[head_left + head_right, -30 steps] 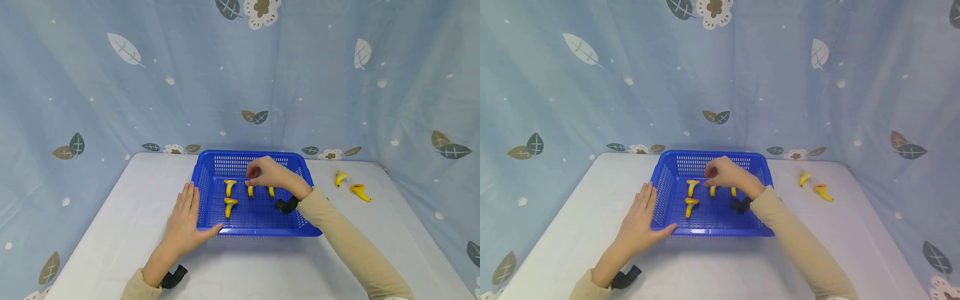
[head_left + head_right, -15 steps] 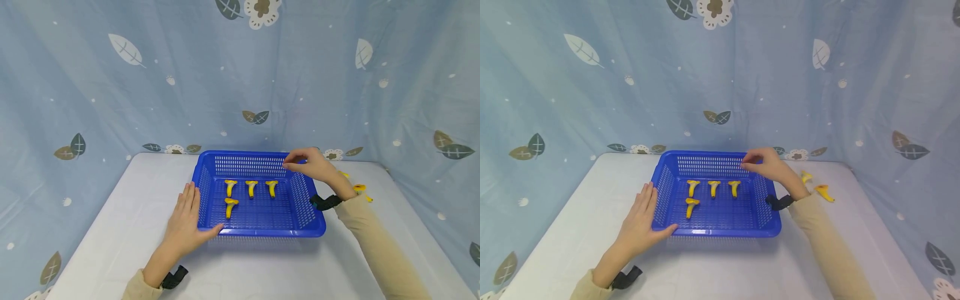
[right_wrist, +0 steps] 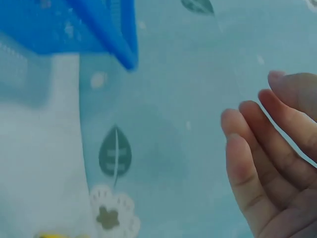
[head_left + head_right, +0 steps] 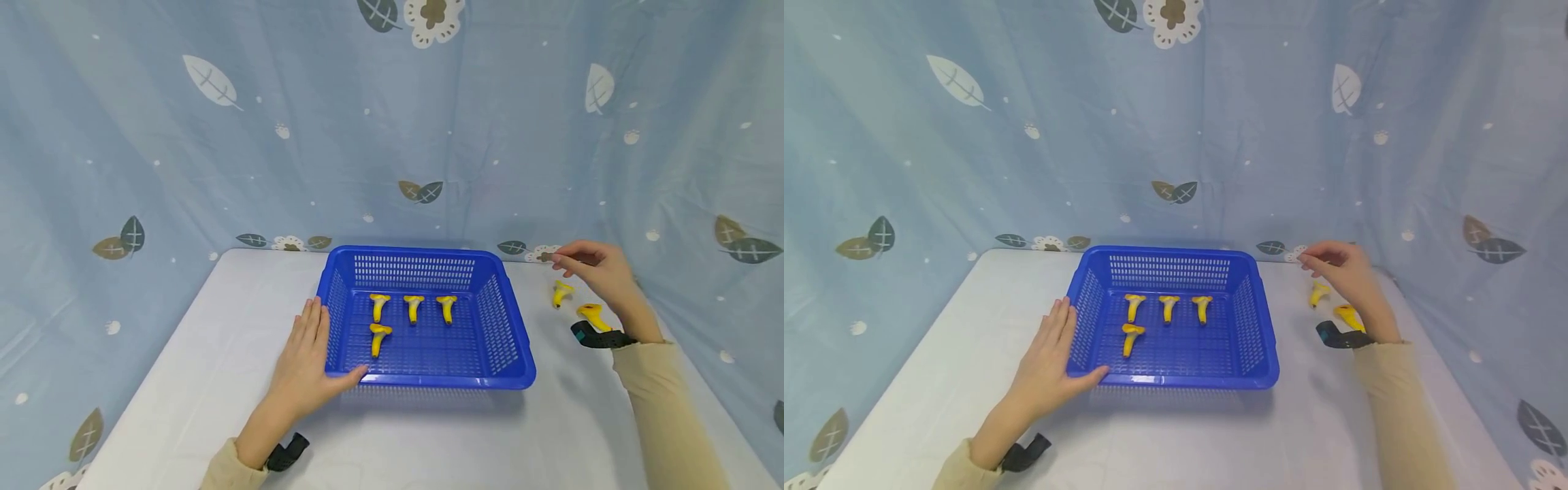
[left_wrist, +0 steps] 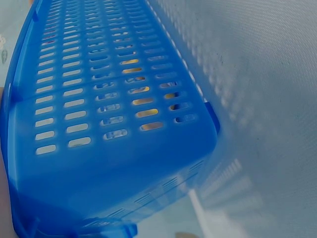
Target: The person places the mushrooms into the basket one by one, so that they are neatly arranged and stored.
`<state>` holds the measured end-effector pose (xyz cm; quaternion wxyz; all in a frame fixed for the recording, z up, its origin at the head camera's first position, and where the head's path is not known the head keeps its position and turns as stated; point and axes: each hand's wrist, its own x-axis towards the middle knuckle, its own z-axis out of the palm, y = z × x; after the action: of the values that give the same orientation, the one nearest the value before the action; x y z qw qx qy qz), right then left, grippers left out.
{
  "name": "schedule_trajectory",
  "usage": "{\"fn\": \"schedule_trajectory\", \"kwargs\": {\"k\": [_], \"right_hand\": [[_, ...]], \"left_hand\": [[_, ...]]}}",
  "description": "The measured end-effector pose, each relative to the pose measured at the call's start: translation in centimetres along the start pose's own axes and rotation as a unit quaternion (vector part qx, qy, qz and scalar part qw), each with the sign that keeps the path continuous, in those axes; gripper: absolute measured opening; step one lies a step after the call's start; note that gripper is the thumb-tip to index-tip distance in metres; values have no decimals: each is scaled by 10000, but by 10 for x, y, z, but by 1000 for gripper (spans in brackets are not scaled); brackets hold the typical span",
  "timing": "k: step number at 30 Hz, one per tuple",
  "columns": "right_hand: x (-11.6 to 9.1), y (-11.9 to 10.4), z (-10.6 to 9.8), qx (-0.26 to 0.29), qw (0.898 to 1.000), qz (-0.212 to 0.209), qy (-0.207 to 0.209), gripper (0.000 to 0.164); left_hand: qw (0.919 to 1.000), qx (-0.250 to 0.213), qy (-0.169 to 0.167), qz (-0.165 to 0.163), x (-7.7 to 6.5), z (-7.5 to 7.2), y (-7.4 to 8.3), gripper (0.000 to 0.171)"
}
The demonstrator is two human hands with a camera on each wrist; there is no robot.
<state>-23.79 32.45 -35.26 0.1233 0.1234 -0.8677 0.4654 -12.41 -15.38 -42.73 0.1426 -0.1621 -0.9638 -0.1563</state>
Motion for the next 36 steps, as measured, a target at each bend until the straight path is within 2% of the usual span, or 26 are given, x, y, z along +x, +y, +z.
{"fn": "schedule_trajectory", "kwargs": {"k": [5,10,14,18,21,24,31,36], "right_hand": [[-13,20,-17,311,9964,-34,793,23],[-26,45,-22,1121,9848,139,1322,27],[-38,66,-22,1397,9771,451,1540,33],[-53,87,-21,1190,9722,1012,1743,37],[-64,103,-21,971,9696,1472,1697,39],[-71,118,-21,781,9709,1707,1485,40],[-81,146,-12,-141,9791,1760,1013,45],[-90,160,-8,-276,9793,1837,802,48]], "left_hand": [[10000,-35,0,14,0,-1,0,115],[10000,-36,31,32,0,-1,0,115],[10000,-27,61,37,0,0,0,115],[10000,-17,36,47,0,1,0,115],[10000,-36,12,33,0,1,0,115],[10000,-31,63,19,1,1,1,116],[10000,-3,29,3,0,0,1,115],[10000,-7,-37,-56,0,-2,3,115]]}}
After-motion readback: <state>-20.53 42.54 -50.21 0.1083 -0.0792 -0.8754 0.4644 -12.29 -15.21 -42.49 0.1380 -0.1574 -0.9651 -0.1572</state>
